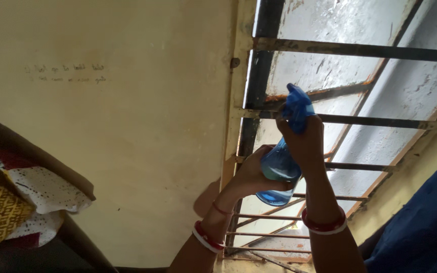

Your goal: The person wipes a small, dirty window pane behind metal bars using a cloth and a spray bottle.

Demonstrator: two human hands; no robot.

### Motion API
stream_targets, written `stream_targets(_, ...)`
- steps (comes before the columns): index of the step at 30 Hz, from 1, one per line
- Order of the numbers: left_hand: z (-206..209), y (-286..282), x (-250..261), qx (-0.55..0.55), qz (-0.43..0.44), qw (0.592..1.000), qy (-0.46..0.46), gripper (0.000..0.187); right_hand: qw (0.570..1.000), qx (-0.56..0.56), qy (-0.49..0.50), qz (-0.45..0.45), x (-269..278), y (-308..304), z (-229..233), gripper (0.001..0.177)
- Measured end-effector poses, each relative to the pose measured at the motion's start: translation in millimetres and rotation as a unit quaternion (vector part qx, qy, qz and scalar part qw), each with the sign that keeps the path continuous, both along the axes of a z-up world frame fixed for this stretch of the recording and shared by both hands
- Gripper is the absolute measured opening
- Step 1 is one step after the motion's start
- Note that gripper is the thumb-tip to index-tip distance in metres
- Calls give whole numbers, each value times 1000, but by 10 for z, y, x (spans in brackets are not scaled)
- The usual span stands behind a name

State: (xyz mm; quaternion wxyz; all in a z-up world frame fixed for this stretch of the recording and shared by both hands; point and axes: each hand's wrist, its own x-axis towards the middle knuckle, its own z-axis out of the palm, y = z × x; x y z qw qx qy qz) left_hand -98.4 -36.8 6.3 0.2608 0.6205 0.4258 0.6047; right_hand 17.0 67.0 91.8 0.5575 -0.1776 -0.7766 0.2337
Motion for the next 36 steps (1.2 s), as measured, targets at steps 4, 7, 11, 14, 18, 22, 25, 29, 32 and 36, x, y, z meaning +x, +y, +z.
stream_targets(4, 70, 92, 164, -16, -23, 1000, -10, 94, 997, -8, 54, 55, 185, 75, 31, 34)
stream_targets(7, 71, 193, 305, 6, 13, 998, 54, 91, 999, -16, 30, -20, 369, 190, -10, 32)
stream_targets(11, 35, 373, 471, -8, -11, 998, 68, 94, 998, -35, 34, -32, 561, 319, -78, 27)
stream_targets(14, -13, 479, 581, -5, -30, 998, 62, 96, 995, -73, 68, 24, 712, 358, -111, 45)
stream_targets(18, -62, 585, 741, -4, -38, 997, 71, 96, 998, -23, 24, -46, 904, 469, -170, 29)
stream_targets(22, -102, 633, 881, 23, -69, 996, 44, 92, 997, -45, 34, -48, 1068, 528, -245, 46)
stream_targets(25, -169, 695, 990, 6, -69, 996, 48, 91, 996, -66, 58, 12, 1200, 525, -357, 57)
stream_targets(29, -411, 708, 1124, 30, -81, 994, 72, 90, 994, -89, -39, 47, 1549, 520, -619, 45)
stream_targets(32, -642, 678, 1209, 43, -80, 993, 71, 88, 985, -50, -153, 64, 1869, 463, -791, 42)
stream_targets(36, -992, 644, 1334, 28, -57, 993, 99, 86, 948, -209, -190, 149, 2189, 346, -1180, 39)
